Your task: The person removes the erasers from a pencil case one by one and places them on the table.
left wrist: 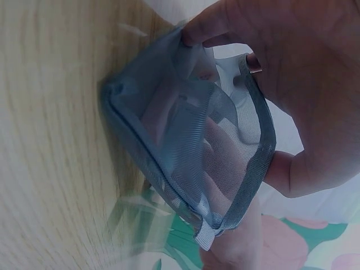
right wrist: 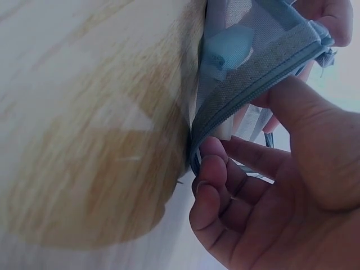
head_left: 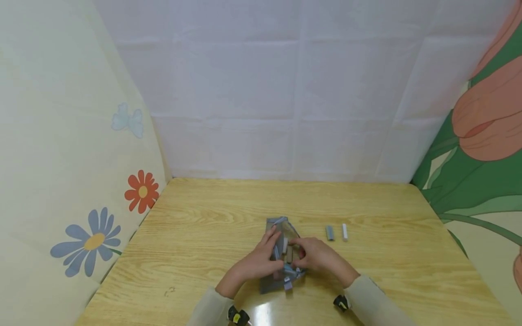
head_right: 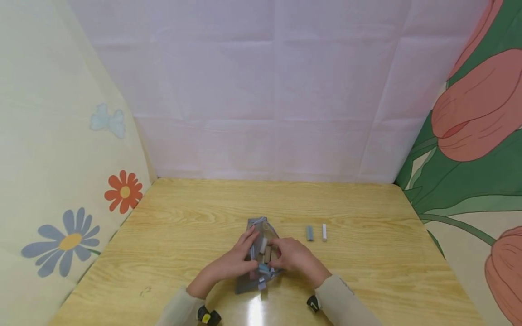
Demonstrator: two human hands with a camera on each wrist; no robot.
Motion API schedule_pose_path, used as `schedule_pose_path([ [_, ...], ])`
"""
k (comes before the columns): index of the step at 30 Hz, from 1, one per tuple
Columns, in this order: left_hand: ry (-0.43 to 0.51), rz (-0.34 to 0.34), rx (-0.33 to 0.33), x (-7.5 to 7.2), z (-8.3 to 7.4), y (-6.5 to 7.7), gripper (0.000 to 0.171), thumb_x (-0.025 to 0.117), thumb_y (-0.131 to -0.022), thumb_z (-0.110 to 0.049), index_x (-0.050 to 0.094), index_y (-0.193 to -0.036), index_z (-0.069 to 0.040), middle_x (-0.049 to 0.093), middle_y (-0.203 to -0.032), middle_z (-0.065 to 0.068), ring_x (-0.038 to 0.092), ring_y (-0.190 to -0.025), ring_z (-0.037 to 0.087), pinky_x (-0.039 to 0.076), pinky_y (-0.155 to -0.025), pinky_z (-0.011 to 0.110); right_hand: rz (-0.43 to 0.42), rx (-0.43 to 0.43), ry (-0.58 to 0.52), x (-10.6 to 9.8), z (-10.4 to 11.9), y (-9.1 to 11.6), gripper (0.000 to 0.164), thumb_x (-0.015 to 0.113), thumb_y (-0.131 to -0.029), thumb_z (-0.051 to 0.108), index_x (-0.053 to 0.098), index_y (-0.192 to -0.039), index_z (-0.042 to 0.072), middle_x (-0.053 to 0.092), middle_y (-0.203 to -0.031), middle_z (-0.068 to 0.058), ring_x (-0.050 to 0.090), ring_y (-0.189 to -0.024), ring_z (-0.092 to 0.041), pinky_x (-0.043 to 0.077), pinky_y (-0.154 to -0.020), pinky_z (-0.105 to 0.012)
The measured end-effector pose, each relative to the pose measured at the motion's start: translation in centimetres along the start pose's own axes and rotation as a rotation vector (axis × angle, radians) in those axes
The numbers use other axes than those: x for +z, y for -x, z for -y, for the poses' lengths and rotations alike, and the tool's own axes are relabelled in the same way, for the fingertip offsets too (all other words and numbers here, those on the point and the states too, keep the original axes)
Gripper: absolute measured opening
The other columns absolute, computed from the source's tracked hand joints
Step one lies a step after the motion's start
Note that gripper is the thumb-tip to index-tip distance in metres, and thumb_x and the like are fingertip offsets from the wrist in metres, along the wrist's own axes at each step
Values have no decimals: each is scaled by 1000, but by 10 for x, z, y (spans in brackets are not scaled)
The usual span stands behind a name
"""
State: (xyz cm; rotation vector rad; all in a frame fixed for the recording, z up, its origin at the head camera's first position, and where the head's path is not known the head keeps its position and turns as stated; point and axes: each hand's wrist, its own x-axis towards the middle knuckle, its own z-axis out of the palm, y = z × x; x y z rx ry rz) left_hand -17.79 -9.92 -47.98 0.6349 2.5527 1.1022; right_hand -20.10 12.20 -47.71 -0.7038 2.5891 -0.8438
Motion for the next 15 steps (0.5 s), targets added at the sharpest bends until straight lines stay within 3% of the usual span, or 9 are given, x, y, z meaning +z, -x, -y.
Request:
schedule_pose_path([
  [15, 4, -6, 2, 1, 2, 0, 96, 59, -79, -35, 20, -161, -5, 5, -170, 12, 24, -150, 40, 37, -113, 56, 4, 17, 13, 1, 3, -2, 57, 81, -81, 17, 62, -133, 5, 58, -77, 4, 52, -68, -12, 44, -59, -27],
])
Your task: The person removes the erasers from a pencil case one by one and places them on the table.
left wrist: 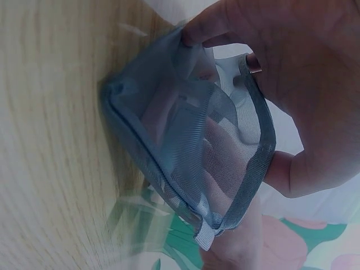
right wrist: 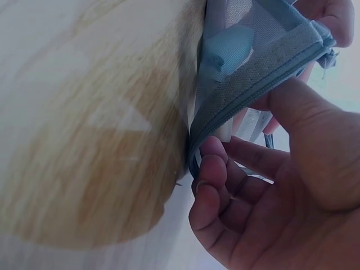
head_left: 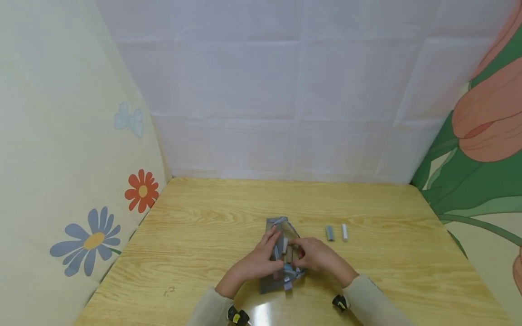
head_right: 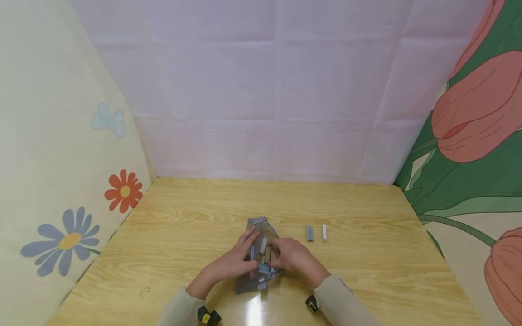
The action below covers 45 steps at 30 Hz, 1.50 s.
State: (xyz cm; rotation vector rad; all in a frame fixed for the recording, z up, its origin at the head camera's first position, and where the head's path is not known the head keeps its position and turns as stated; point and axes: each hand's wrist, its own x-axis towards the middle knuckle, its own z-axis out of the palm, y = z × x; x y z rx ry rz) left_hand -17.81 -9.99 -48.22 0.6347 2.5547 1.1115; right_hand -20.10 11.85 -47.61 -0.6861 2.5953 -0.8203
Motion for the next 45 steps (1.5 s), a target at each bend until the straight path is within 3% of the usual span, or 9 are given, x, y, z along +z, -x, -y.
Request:
schedule_pose_path([
  [16, 0, 1, -23, 1, -2, -1, 99, 61, -77, -36, 20, -161, -5, 5, -171, 11, 22, -151, 41, 37, -112, 58, -14, 24, 13, 2, -3, -5, 53, 78, -79, 14, 63, -130, 6, 58, -77, 5, 53, -67, -13, 45, -59, -28],
  [31, -1, 2, -26, 1, -3, 0, 97, 60, -78, -36, 21, -162, -6, 5, -171, 10, 24, -150, 42, 38, -112, 58, -55, -34, 90, 3, -1, -5, 50, 79, -78, 15, 66, -125, 3, 58, -75, 5, 52, -65, -10, 44, -58, -26],
  [45, -11, 6, -28, 0, -4, -1, 97, 60, -78, -37, 20, -162, -6, 5, -171, 10, 24, -150, 41, 38, -111, 59, -73, -58, 94, -1, 1, 0, 50, 78, -77, 15, 66, -124, 3, 59, -75, 4, 51, -65, -9, 44, -58, -26],
])
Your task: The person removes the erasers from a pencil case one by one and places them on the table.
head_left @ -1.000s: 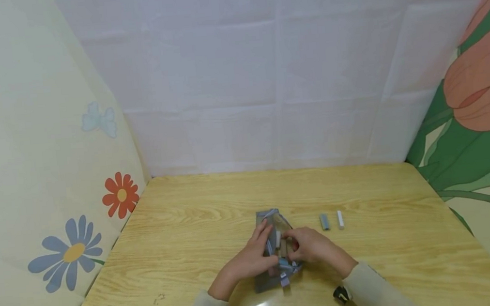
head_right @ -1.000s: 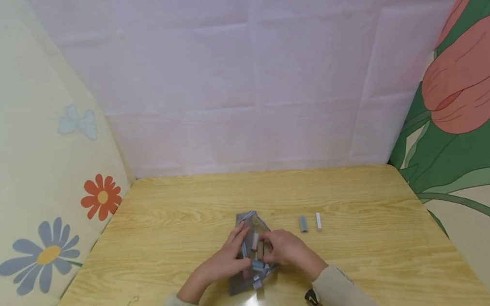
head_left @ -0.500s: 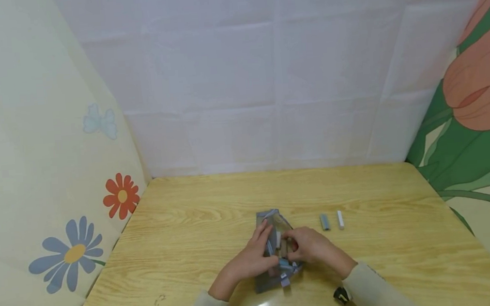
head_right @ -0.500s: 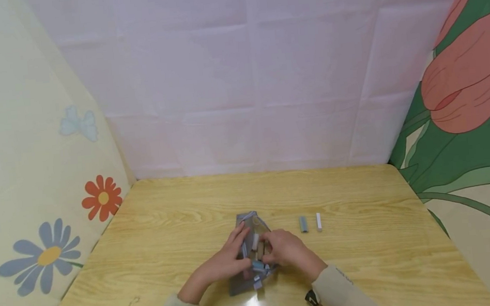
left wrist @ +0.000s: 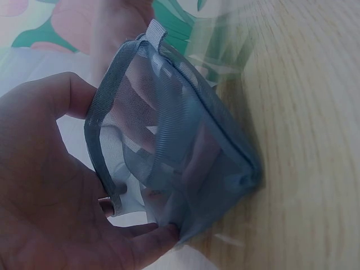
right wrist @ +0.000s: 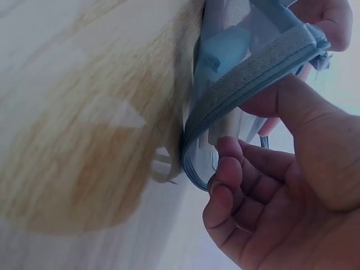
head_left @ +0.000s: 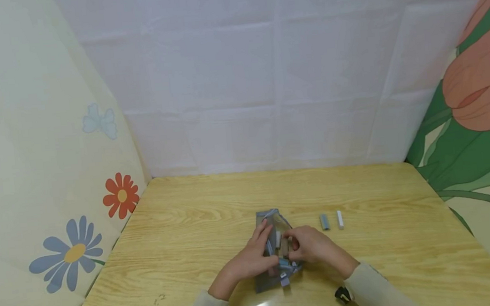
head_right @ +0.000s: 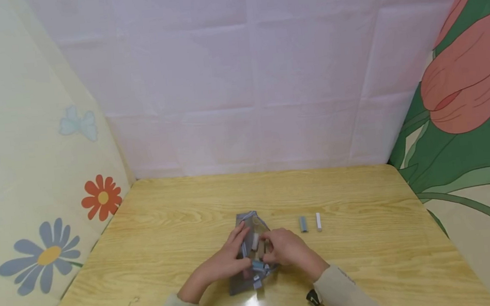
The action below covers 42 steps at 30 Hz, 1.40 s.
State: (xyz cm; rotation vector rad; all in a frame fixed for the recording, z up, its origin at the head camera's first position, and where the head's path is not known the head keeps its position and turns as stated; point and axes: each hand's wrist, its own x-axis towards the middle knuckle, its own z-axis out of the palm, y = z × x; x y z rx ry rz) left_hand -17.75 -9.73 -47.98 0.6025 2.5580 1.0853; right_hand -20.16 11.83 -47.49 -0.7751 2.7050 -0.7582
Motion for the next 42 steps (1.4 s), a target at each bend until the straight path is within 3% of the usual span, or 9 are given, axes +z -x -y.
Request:
schedule_pose_path([
  [11, 2, -6, 11, -1, 0, 1, 98, 60, -78, -38, 20, -161, -5, 5, -171, 11, 25, -149, 42, 39, -111, 58, -25, 3, -5, -6, 1, 4, 50, 76, -75, 14, 67, -123, 7, 58, -75, 7, 51, -65, -9, 45, -58, -26],
  [24, 1, -15, 17, 0, 2, 0, 98, 61, -77, -37, 21, -161, -6, 5, -170, 11, 26, -149, 42, 39, -111, 58, -28, 43, -51, -16, 0, 10, 55, 77, -76, 13, 65, -129, 3, 57, -75, 6, 51, -65, -11, 44, -57, -26],
  [42, 16, -19, 24, 0, 0, 2, 99, 62, -76, -36, 21, -161, -5, 5, -170, 13, 25, -149, 44, 37, -112, 59, -75, 88, -61, -34, -15, 22, 47, 76, -77, 12, 67, -123, 6, 58, -74, 5, 52, -65, -12, 45, -58, -27],
])
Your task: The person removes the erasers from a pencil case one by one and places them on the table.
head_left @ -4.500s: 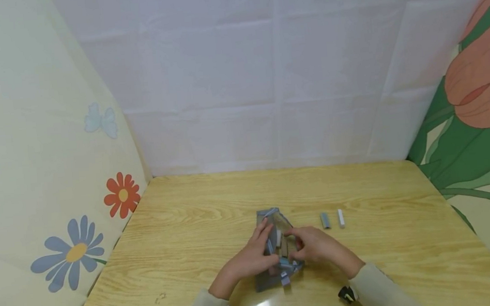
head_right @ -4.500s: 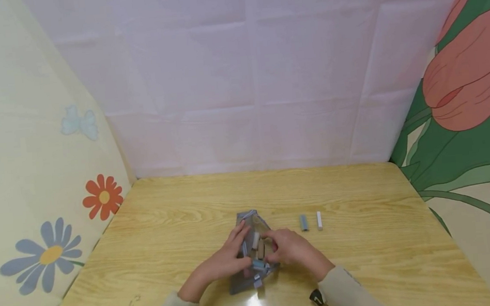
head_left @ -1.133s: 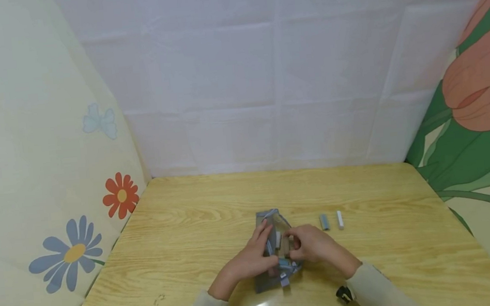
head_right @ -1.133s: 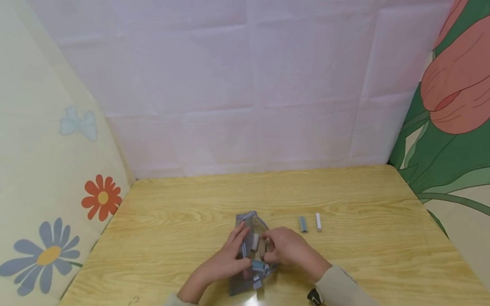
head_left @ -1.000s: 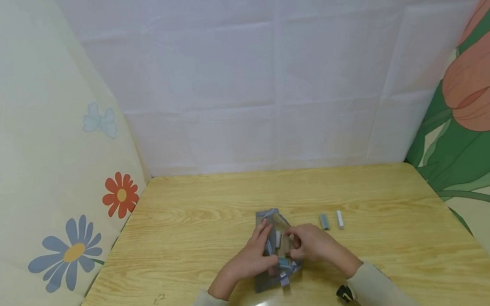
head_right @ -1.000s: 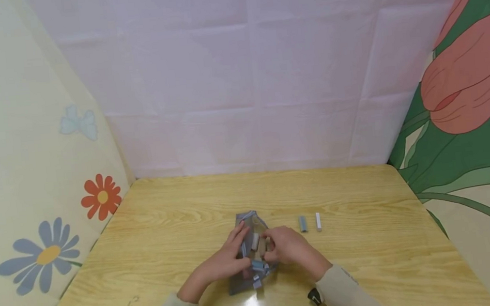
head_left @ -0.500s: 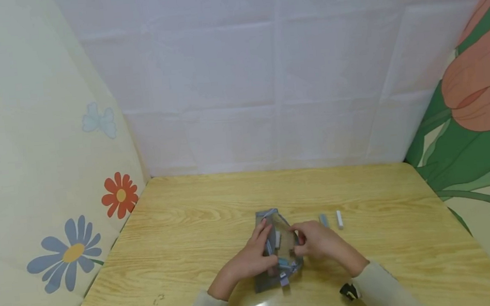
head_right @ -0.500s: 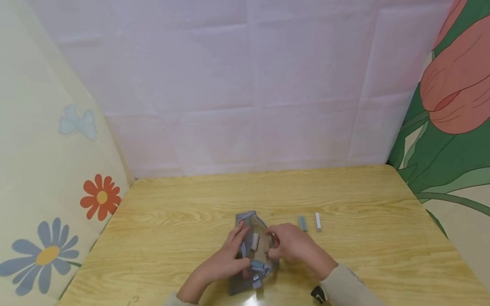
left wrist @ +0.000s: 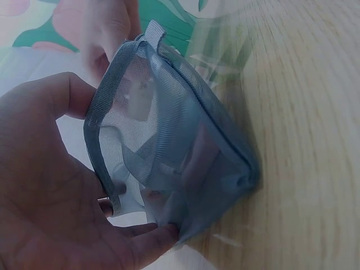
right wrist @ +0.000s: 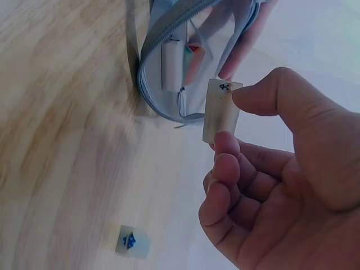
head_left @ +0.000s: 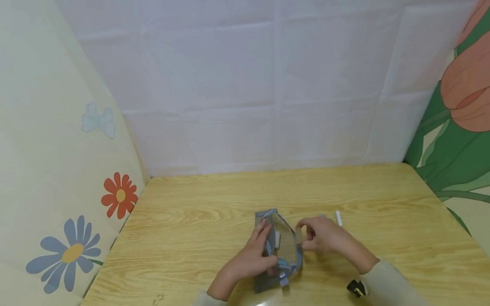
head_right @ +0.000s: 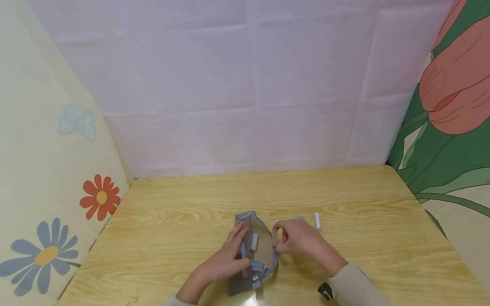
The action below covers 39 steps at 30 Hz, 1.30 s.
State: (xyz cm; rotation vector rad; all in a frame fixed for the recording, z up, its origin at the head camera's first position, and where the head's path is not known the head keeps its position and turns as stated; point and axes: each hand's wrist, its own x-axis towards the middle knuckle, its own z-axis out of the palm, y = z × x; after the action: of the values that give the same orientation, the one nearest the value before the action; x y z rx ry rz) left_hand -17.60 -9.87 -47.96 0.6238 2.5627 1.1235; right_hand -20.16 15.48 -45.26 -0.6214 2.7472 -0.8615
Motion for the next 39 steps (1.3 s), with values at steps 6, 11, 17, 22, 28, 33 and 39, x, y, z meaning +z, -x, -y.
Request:
schedule_pose_path([
  [6, -7, 7, -5, 0, 1, -1, 99, 61, -77, -36, 20, -162, -6, 4, -170, 12, 23, -150, 43, 36, -113, 58, -20, -12, 14, -9, -7, 4, 51, 74, -76, 9, 66, -126, 3, 57, -73, 6, 52, -65, -11, 46, -61, -27],
  [11, -5, 8, -1, 0, 1, -1, 99, 61, -77, -35, 19, -162, -6, 3, -170, 12, 22, -151, 42, 36, -113, 58, -29, 8, 15, -14, -12, 8, 50, 74, -77, 9, 65, -126, 3, 57, -74, 6, 52, -66, -11, 47, -62, -27],
  [17, 2, 9, 0, 0, 2, -1, 100, 61, -77, -36, 19, -162, -6, 3, -171, 11, 21, -151, 41, 35, -113, 58, -38, 23, 22, -20, -19, 12, 49, 74, -76, 7, 66, -125, 3, 57, -74, 5, 51, -66, -12, 46, -62, -27],
  [22, 0, 11, 0, 0, 1, -1, 100, 62, -77, -36, 18, -162, -6, 2, -171, 11, 20, -151, 41, 34, -114, 58, -46, 30, 41, -24, -24, 15, 50, 73, -75, 8, 65, -125, 1, 56, -75, 5, 50, -67, -11, 45, -64, -28],
  [28, 6, 17, -7, -1, 0, -1, 100, 61, -76, -36, 19, -162, -7, 2, -171, 11, 20, -151, 41, 35, -114, 58, -37, 60, 26, -30, -28, 20, 54, 72, -75, 7, 64, -128, -2, 57, -77, 3, 51, -69, -13, 47, -65, -30],
  [33, 11, 21, -8, -1, 0, -1, 100, 61, -76, -36, 18, -162, -7, 2, -171, 10, 19, -152, 41, 34, -114, 59, -35, 83, 21, -34, -33, 23, 53, 74, -78, 9, 63, -129, -1, 57, -76, 2, 52, -68, -14, 46, -62, -29],
  [39, 6, 21, -8, -1, 0, -2, 100, 61, -76, -36, 18, -162, -7, 2, -171, 10, 20, -151, 41, 35, -113, 59, -38, 107, 22, -38, -37, 26, 52, 73, -81, 10, 62, -131, -1, 57, -78, 1, 51, -68, -14, 45, -61, -29],
])
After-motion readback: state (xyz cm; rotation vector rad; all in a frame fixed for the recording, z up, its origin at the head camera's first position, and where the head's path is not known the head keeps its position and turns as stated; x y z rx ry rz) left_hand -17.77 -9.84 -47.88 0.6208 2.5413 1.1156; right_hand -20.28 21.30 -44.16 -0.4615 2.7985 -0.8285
